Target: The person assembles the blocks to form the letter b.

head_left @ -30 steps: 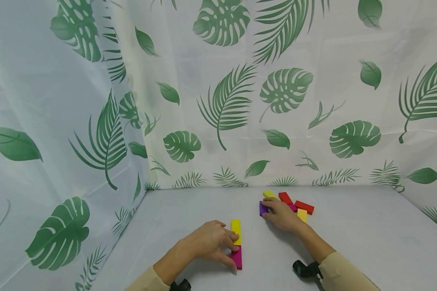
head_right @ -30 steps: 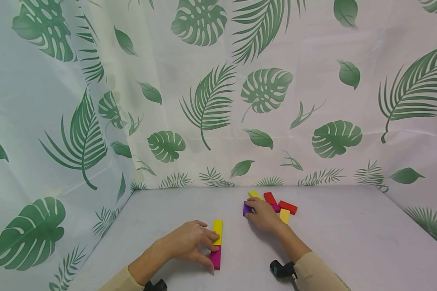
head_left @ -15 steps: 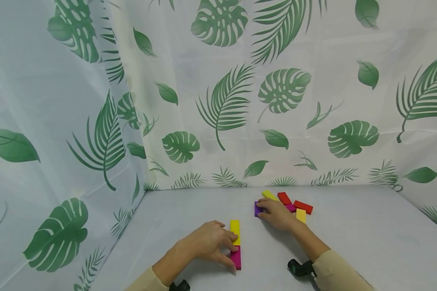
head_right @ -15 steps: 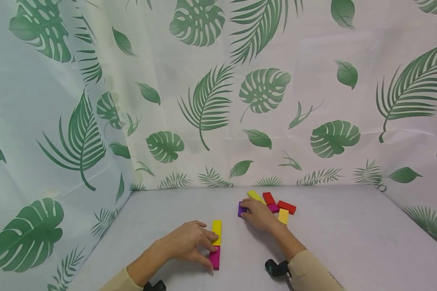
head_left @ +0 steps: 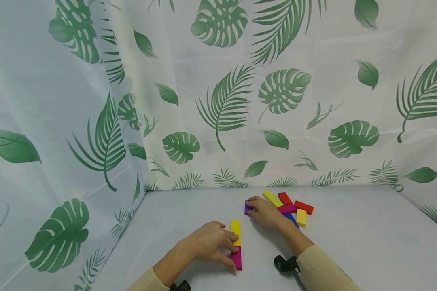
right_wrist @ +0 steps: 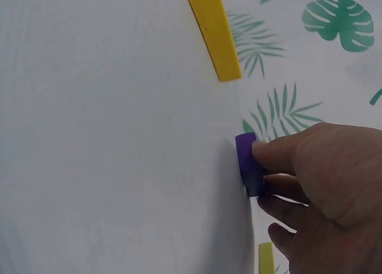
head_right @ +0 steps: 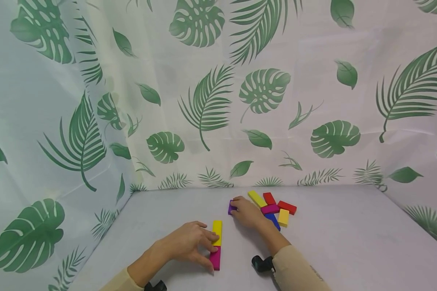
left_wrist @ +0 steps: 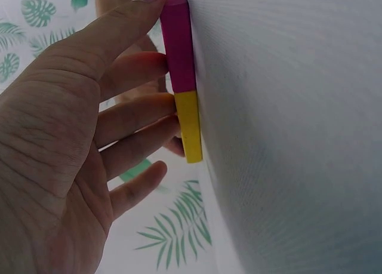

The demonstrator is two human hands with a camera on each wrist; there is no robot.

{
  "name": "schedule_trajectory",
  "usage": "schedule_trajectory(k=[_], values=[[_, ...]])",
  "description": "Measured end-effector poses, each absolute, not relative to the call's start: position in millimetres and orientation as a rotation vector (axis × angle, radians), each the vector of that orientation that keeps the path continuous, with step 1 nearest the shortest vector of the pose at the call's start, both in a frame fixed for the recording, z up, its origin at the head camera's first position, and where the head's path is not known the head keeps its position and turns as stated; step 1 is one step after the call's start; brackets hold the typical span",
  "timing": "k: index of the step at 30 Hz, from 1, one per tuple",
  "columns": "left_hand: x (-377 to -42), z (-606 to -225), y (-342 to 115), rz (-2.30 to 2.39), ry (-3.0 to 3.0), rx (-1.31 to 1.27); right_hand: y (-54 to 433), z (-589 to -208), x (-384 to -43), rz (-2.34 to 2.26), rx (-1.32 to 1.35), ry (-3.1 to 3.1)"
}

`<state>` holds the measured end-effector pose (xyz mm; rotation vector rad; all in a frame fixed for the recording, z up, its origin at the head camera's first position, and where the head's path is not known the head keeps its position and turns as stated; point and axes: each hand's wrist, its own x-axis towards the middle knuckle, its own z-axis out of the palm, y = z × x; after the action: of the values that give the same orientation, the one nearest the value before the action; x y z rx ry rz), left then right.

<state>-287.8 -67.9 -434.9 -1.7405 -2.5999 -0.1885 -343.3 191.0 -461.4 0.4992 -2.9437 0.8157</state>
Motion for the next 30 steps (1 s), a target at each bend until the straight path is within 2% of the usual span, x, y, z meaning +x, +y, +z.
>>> schedule_trajectory(k=[21, 30], values=[[-288, -435, -69, -0.179, -2.536, -1.741, 156, -463, -342, 0.933, 0.539, -2.923], [-287, -436, -69, -0.187, -2.542, -1.726, 159, -473, -341, 1.045, 0.533, -2.861]])
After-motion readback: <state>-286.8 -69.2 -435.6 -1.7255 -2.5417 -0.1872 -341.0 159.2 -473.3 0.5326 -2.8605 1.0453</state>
